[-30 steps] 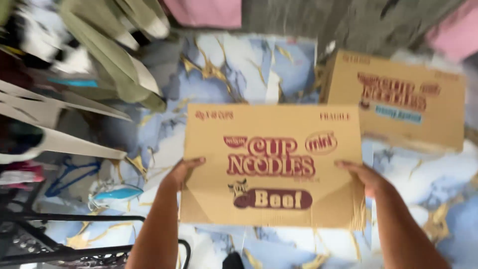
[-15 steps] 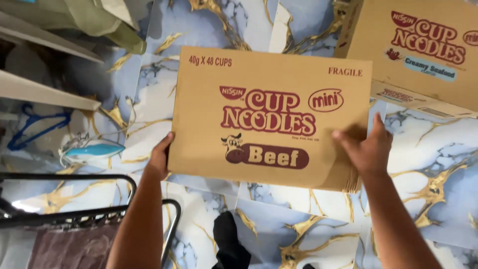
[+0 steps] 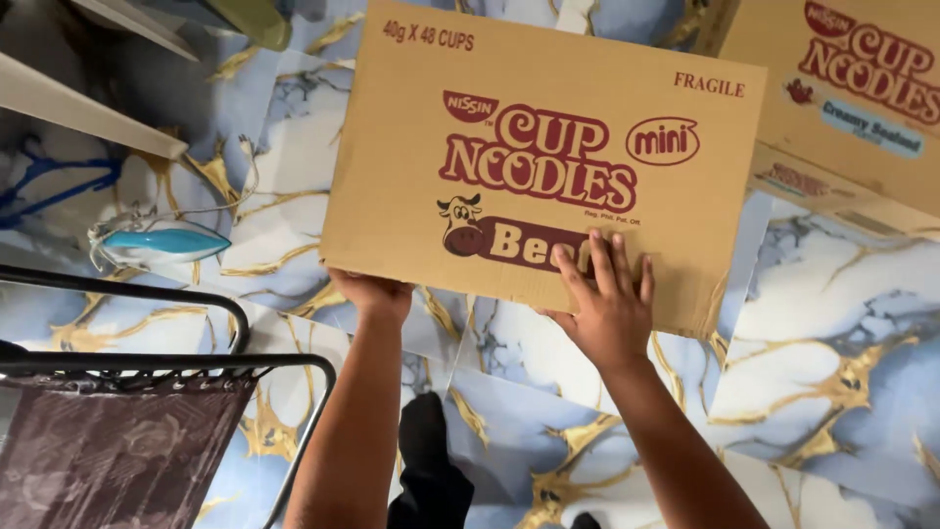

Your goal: Organizing and packing cup noodles into cardboard boxes in a storage area.

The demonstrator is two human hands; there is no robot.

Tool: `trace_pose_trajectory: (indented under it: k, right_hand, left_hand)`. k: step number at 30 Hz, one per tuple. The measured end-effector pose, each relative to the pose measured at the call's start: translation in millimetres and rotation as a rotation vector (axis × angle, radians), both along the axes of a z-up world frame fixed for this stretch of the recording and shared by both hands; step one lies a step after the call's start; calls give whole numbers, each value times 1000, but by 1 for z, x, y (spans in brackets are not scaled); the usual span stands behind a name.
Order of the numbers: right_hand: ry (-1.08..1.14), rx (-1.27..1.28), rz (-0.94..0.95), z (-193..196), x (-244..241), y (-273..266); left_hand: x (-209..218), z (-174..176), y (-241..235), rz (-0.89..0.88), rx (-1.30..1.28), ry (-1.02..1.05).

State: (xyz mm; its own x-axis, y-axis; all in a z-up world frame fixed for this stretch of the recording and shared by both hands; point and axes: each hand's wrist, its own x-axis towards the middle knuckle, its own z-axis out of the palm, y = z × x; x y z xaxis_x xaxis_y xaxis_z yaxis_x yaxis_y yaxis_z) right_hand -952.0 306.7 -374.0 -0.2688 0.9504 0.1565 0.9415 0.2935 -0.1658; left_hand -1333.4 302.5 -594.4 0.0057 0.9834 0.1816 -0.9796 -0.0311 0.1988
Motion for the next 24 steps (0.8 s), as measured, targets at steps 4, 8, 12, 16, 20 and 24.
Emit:
trace_pose_trajectory:
  k: [4,8,12,16,20,24]
  right_hand:
    - [72,24,4,3,-1,5]
    - [69,-15,-27,5,-8,13]
    - [-50,-99,-54,2,-5,9]
    - [4,-106,-86,9,-6,12]
    - [48,-202,28,1,4,17]
    - [282,-210,87,-10,25,4]
  left_hand:
    - [41,126,29,289,-1109,408]
    - [53,155,30,290,-1172,414]
    - [83,136,14,311,-1172,650]
    - [149,140,-18,836,-978,1692]
    - [197,222,-12,785,-145,2437]
    - [207,242,0,308,139,2842]
